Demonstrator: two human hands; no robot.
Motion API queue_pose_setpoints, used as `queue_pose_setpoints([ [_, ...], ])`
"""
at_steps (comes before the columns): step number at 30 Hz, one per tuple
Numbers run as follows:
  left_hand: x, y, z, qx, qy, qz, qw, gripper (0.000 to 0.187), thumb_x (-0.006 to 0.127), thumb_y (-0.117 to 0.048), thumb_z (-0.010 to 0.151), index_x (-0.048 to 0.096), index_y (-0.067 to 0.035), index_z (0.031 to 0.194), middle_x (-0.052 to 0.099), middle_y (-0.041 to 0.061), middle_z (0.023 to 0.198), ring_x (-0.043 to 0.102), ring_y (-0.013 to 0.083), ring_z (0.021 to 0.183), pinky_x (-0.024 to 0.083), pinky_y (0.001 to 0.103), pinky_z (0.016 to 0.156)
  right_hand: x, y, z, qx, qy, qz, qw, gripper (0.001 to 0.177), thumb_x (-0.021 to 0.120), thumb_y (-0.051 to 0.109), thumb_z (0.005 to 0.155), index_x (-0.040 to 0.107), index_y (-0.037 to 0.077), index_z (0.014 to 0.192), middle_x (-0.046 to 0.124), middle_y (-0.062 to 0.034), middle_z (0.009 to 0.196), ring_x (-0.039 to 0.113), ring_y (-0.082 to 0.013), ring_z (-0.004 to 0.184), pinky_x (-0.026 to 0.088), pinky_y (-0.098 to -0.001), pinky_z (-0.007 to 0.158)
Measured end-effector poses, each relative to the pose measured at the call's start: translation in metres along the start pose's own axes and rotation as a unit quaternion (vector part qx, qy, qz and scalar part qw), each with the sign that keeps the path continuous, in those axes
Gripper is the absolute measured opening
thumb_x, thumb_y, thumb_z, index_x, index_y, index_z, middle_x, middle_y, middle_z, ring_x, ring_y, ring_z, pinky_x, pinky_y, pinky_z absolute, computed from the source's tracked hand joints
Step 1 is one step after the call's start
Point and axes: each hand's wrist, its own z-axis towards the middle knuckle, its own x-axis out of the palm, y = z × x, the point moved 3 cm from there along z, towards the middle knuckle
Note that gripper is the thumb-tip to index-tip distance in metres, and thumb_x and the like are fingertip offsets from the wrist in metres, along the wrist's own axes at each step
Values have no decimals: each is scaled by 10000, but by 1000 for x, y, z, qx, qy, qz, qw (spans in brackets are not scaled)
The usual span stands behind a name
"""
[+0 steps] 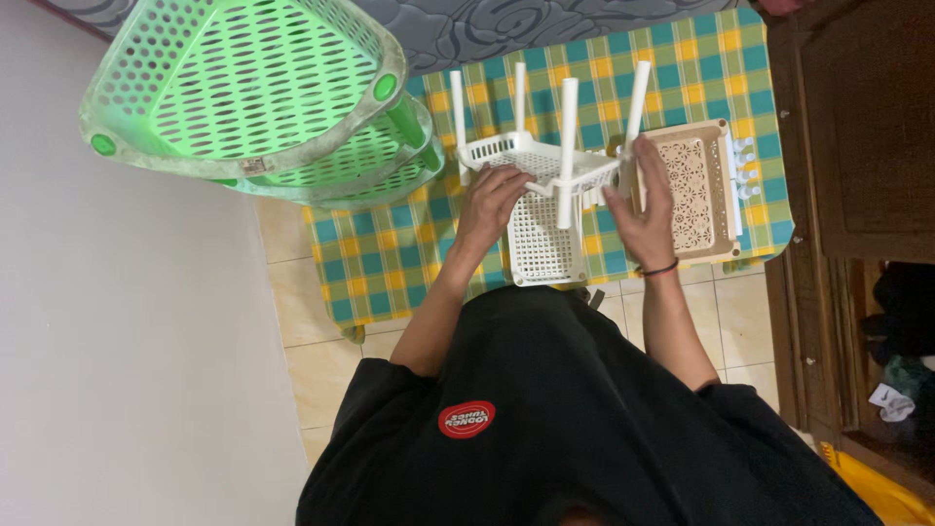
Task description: The person assembles white plastic baskets by inserting cylindrical legs into corner sockets. They handle multiple basket trays and legs, repeatedly inserting and removing pieces to fit them together on a checkered tablecloth.
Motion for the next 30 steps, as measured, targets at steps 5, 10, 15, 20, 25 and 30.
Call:
queue_pose_setpoints([
  [5,15,-13,1,20,-1,68,997,302,737,-6,860,764,-118,1139,705,52,1070,645,251,1088,437,509,1095,22,23,-3,8,35,5,999,763,836,234,916,464,-5,1537,447,-227,1610,243,-449,1587,273,-531,1283],
  [10,22,-20,1,25,19,104,994,427,698,41,824,775,-146,1199,707,34,1099,639,236,1116,427,516,1130,25,26,2,37,31,83,995,493,860,112,880,576,16,1271,449,-187,1583,199,-420,1593,389,-484,1194],
  [15,19,-17,-3,8,19,38,999,379,780,-133,924,726,-169,1297,680,38,1242,577,301,1273,428,489,1149,22,11,4,51,53,163,984,419,827,-9,881,567,29,1207,447,-157,1566,267,-373,1568,440,-415,1172],
  [20,-13,-7,-17,-40,-113,116,986,730,853,-373,808,535,-151,1427,470,169,1477,394,424,1412,327,625,1168,14,-7,1,17,70,248,966,399,775,-80,912,559,40,1225,441,-134,1633,380,-273,1572,361,-418,1264],
  [25,-22,35,-31,-320,-96,-246,910,935,792,-261,876,215,-101,1594,277,186,1590,329,326,1447,467,501,1063,3,-22,0,80,83,301,947,417,763,-78,907,575,69,1248,485,-120,1593,496,-225,1432,496,-403,1185],
  [30,-18,47,-36,-268,-89,-339,897,576,690,-166,1043,442,-39,1546,606,140,1398,577,227,1291,523,392,1058,0,-12,4,48,74,307,948,663,730,-78,938,447,77,1517,473,-153,1593,468,-239,1478,479,-405,1221],
])
